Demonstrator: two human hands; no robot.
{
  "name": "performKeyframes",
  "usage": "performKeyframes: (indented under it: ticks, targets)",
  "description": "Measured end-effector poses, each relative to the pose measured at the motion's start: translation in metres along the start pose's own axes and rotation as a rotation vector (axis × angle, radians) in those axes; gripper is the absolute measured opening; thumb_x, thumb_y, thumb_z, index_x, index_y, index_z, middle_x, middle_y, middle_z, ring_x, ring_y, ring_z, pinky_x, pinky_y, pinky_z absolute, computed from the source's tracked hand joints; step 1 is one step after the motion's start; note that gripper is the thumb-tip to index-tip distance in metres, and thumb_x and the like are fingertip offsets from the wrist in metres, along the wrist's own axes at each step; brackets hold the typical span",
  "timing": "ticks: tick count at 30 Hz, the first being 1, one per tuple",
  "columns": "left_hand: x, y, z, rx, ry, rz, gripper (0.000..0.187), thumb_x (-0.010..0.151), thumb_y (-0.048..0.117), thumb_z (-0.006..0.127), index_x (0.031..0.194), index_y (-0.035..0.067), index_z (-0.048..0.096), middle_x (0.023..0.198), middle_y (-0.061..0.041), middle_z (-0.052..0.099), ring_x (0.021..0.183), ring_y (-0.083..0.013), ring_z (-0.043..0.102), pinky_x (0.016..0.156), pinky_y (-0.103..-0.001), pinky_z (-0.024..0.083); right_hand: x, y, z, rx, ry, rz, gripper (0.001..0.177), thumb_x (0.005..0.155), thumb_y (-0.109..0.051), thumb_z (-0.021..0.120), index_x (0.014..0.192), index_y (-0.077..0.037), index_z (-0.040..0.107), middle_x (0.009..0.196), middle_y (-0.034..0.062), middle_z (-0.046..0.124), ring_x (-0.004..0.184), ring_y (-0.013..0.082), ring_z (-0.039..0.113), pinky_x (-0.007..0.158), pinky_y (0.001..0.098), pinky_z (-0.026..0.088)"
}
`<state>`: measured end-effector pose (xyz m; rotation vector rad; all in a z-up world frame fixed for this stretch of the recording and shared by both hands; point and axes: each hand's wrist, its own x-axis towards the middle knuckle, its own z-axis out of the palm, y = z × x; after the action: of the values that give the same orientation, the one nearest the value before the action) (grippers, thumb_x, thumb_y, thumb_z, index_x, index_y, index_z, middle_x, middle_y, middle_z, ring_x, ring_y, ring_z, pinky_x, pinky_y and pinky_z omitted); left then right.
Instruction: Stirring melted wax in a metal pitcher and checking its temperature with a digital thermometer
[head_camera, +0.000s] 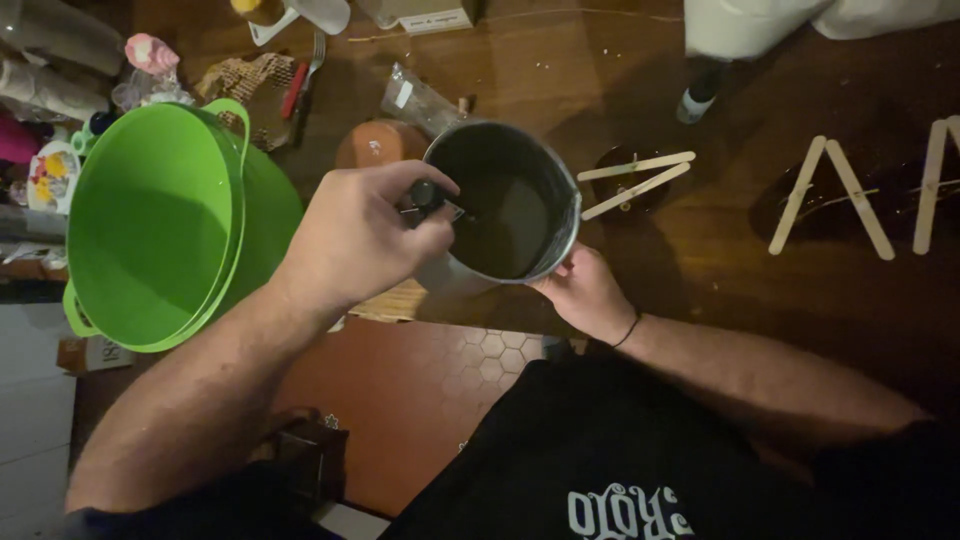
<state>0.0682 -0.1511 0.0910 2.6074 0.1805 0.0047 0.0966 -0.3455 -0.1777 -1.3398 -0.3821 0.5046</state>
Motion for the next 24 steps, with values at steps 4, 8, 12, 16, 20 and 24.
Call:
performKeyframes:
  ticks: [4,8,12,16,20,24]
  targets:
    - [0.007,0.01,-0.002,0.071,-0.027,0.025,0.022,0.077,0.026,0.077,0.099,0.022,0.079,0.072,-0.012,0.074,0.077,-0.0377,0.074,0.066,-0.047,0.057,0.001,-0.008,0.002,0.11,0.013,0.018,0.029,0.086,-0.009,0.084,0.112,0.0,0.074,0.107,0.0156,0.076,0.106,0.0233,0.065,0.098,0.0461,0.054]
    - [0.008,0.021,-0.004,0.065,-0.044,0.009,0.023,0.076,0.023,0.077,0.099,0.021,0.079,0.073,-0.013,0.074,0.076,-0.0385,0.074,0.066,-0.047,0.057,0.0,0.002,-0.004,0.175,0.012,0.024,0.031,0.086,-0.013,0.086,0.112,0.001,0.075,0.105,0.0193,0.076,0.103,0.0295,0.068,0.1,0.0515,0.053]
    - [0.011,0.025,-0.004,0.06,-0.067,0.004,0.023,0.076,0.024,0.078,0.099,0.021,0.079,0.074,-0.013,0.075,0.076,-0.0394,0.074,0.067,-0.048,0.058,0.0,0.011,-0.004,0.256,0.008,0.033,0.029,0.085,-0.007,0.084,0.112,0.0,0.075,0.108,0.0175,0.075,0.106,0.026,0.066,0.101,0.0491,0.053]
    - [0.016,0.026,0.001,0.102,-0.083,-0.025,0.022,0.077,0.029,0.076,0.098,0.025,0.078,0.071,-0.009,0.074,0.077,-0.0372,0.074,0.067,-0.046,0.058,-0.001,0.032,-0.008,0.361,-0.011,0.043,0.025,0.087,-0.009,0.083,0.11,-0.002,0.077,0.111,0.0176,0.076,0.109,0.0261,0.067,0.103,0.0518,0.051]
    - [0.021,0.025,0.0,0.113,-0.073,0.081,0.016,0.08,0.022,0.073,0.095,0.019,0.078,0.068,0.001,0.073,0.056,-0.0141,0.064,0.059,-0.029,0.05,0.002,-0.007,-0.005,0.299,-0.073,0.046,0.013,0.092,-0.018,0.076,0.1,-0.008,0.077,0.107,0.0063,0.078,0.099,0.0157,0.072,0.095,0.0335,0.059]
    - [0.026,0.023,0.002,0.13,-0.047,0.107,0.014,0.08,0.021,0.073,0.093,0.02,0.077,0.064,0.002,0.069,0.052,-0.0153,0.059,0.056,-0.03,0.047,0.006,-0.01,-0.011,0.021,-0.12,-0.157,0.014,0.098,-0.014,0.064,0.102,-0.006,0.076,0.107,0.0082,0.076,0.1,0.0216,0.071,0.094,0.0389,0.057]
